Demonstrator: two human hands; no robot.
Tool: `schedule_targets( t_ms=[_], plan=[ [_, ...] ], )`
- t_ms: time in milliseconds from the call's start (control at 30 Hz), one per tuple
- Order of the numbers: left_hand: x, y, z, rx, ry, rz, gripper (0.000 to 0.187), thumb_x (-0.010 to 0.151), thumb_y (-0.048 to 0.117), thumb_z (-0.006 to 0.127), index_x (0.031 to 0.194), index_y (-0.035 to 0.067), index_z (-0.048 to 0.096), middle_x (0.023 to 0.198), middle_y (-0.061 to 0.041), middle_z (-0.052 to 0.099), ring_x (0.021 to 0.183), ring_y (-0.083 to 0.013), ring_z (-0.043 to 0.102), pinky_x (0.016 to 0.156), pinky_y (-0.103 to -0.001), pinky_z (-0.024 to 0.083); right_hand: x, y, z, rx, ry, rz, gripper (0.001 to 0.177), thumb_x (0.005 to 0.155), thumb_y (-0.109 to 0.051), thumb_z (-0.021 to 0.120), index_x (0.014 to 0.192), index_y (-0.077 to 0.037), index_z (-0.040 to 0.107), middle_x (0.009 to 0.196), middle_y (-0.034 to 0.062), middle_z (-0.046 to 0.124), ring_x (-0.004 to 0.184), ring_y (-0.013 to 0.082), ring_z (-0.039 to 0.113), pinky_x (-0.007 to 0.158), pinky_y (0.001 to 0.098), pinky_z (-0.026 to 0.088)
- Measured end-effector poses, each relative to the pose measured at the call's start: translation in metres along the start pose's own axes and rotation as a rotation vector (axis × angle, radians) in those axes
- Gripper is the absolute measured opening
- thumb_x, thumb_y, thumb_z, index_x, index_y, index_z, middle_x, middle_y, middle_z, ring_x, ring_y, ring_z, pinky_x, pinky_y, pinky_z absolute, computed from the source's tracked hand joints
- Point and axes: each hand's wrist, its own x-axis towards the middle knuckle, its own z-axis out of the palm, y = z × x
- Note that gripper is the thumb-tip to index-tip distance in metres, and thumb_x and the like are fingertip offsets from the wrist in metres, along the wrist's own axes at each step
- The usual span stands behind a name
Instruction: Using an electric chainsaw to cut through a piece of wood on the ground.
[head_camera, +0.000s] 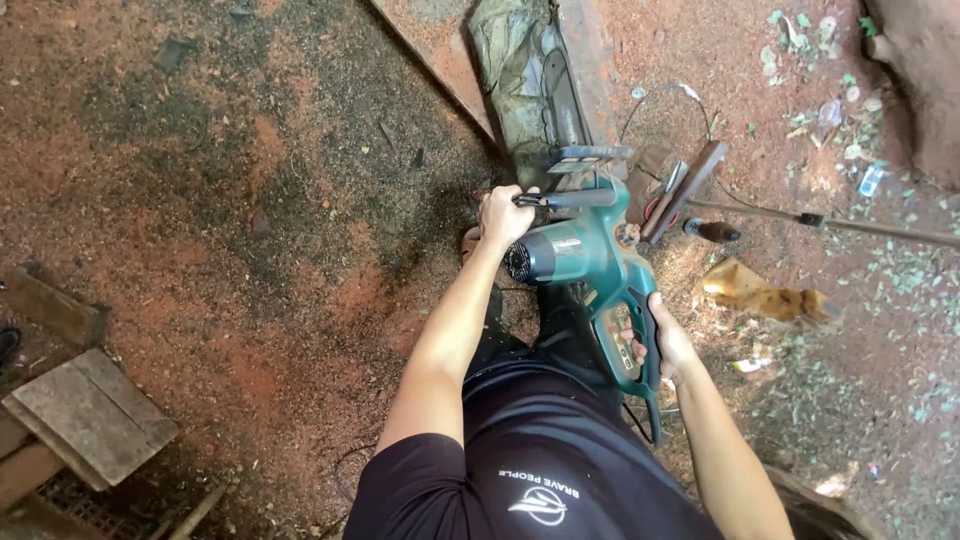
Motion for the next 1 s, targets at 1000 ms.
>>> schedule_targets(
  t_ms=[1000],
  plan=[
    [-0.078,-0.024,0.126,-0.392,0.255,0.196,0.040,0.082,0.041,0.075,0.062,0.013,0.057,0.053,-0.015,0.054,0.062,-0.0418,0.065,0.055,-0.047,0.049,-0.058,-0.004,-0.098,-0.183,-0.006,-0.185,0.092,0.102,-0.079,0.045,0.113,0.011,0.062,0.073,0.0249,0.062,0.032,0.0239,0.048,0.029,0.0433,0.047]
  ],
)
